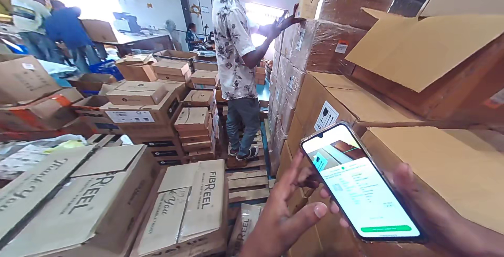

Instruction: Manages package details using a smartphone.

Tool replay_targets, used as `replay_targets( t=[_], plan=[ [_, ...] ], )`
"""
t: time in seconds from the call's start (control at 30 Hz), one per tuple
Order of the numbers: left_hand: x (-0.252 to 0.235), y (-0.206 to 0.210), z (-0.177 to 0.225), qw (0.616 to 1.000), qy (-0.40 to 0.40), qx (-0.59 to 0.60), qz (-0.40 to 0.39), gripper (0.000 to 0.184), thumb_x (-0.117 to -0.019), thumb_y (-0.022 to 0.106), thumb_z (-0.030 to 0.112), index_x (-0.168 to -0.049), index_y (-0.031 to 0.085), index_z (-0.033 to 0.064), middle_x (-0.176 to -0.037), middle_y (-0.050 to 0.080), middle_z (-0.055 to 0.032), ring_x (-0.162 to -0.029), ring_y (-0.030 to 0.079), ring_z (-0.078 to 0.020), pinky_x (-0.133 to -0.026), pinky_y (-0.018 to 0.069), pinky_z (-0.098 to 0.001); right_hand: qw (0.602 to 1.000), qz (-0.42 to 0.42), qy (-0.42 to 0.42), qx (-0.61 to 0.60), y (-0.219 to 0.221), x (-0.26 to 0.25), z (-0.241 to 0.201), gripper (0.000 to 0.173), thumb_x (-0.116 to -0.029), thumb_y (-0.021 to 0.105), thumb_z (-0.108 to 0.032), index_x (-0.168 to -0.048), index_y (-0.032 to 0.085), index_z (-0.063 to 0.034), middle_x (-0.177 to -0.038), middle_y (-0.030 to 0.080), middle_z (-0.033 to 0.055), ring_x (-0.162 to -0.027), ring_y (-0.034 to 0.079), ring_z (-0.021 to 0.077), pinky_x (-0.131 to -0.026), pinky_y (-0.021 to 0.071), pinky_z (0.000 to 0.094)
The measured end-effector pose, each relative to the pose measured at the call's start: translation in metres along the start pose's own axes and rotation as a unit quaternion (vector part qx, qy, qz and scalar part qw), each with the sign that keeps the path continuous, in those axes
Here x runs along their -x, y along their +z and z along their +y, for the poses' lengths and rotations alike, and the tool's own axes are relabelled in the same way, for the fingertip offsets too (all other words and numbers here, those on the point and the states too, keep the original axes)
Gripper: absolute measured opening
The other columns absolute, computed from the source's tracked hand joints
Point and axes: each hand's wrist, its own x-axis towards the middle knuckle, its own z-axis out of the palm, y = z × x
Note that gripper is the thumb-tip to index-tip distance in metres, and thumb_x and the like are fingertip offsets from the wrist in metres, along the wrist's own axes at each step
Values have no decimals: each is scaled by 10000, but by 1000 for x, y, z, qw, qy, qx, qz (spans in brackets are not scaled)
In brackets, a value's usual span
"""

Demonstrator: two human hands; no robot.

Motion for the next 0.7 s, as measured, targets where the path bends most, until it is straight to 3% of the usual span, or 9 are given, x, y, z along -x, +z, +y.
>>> replay_targets(
  t=[0.27,0.37,0.7],
  plan=[
    [0,0,-1,1000,2,-2,1,941,-1020,588,409,-1560,54,-148,-1352,616,-179,-1199,630,-187,-1072,512,-376,1000,-10,0,-13,-1,0,1,800,-920,420,-761,-1471,491,-186,-1293,646,153,-1122,686,281,-930,603,413],
    [1,0,-1,1000,-2,-2,6,932,-1020,590,402,-1561,65,-146,-1343,619,-175,-1198,628,-185,-1071,512,-379,1000,-11,3,-14,-1,0,1,808,-928,424,-754,-1542,424,-228,-1316,629,160,-1138,676,288,-948,595,418],
    [1,0,0,1000,-1,-13,1,931,-1023,578,419,-1562,67,-143,-1329,627,-164,-1196,626,-178,-1075,507,-369,1000,-7,0,2,0,1,0,804,-934,401,-757,-1491,470,-182,-1293,642,166,-1124,682,294,-939,597,426]
  ],
)
